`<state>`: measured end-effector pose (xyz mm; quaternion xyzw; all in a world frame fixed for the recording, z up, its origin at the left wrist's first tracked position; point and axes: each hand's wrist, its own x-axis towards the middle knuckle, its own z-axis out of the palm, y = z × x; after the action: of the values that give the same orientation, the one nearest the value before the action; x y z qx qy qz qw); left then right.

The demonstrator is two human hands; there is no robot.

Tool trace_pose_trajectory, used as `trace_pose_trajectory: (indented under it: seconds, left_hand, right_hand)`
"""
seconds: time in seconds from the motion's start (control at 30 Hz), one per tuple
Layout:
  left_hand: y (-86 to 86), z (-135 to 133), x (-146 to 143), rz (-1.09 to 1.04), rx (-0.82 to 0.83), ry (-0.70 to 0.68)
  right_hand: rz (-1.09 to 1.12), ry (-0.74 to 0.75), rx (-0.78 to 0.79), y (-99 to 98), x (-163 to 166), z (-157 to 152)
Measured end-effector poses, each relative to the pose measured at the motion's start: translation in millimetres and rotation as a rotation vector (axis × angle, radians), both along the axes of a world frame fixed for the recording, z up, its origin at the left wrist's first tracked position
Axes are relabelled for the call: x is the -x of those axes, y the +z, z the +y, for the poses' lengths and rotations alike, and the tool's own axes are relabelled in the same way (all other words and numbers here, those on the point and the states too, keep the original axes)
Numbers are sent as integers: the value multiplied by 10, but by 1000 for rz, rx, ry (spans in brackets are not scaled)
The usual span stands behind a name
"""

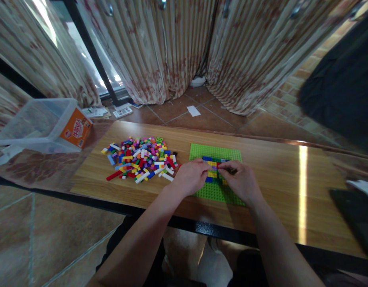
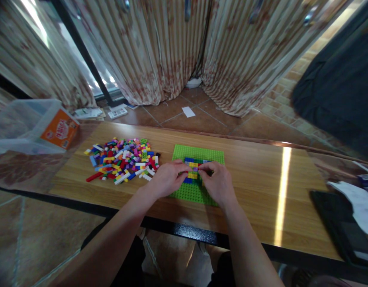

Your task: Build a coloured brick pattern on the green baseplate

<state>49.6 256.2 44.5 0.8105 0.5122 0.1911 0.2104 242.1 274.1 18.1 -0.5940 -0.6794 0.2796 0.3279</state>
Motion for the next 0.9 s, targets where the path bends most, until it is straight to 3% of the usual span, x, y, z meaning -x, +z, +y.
trace_pose_trajectory:
  seconds: [0.9]
  left_hand:
    - [-5, -71, -132, 236, -20, 3]
  right_hand:
    - [-29, 7, 35, 14, 94, 45]
